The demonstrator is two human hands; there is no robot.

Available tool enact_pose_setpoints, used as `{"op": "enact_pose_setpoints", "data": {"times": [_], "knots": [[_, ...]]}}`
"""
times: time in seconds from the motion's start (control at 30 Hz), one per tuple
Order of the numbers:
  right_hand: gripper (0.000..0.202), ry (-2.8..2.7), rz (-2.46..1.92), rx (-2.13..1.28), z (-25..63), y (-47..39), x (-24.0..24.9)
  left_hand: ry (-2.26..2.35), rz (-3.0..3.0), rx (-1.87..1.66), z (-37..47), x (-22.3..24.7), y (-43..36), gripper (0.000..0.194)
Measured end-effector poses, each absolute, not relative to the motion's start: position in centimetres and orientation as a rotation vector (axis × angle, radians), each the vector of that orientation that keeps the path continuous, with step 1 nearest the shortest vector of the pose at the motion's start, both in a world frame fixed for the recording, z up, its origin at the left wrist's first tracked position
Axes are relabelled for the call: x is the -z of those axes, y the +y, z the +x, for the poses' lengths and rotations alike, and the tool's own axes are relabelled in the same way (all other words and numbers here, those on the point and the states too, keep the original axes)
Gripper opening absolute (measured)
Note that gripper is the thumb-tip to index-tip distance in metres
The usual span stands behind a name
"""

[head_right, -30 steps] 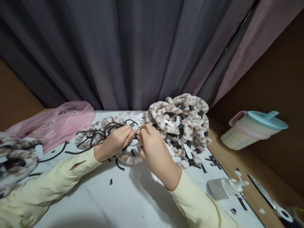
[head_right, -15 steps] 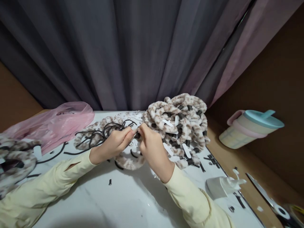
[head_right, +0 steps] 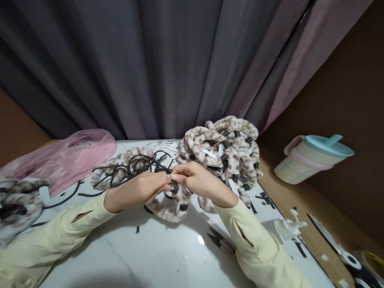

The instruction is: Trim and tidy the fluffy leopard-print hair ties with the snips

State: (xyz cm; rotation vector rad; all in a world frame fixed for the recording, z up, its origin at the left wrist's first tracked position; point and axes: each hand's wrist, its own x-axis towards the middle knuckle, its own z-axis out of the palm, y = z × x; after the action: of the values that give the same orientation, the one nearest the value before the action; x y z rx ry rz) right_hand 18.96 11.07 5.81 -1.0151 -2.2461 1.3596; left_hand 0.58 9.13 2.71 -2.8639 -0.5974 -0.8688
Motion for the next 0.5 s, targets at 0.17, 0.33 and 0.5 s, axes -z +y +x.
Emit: {"op": "enact_pose_setpoints", "data": {"times": [0.17, 0.33, 0.5], "knots": [[0.025, -2.397, -0.849, -1.492, 20.0, 11.2, -6.7, -0.519, -2.833, 0.766, 0.2, -2.6, 8.0, 0.024], [0.025, -2.358, -1.029, -1.351, 19.2, 10.2, -6.7, -0.762, -2.866, 0.979, -0.5, -1.7, 7.8, 0.025], [0.026, -2.17, -1.049, -1.602, 18.3, 9.3, -6.1, -0.548, -2.726, 0.835, -1.4, -1.8, 7.9, 0.022]]}}
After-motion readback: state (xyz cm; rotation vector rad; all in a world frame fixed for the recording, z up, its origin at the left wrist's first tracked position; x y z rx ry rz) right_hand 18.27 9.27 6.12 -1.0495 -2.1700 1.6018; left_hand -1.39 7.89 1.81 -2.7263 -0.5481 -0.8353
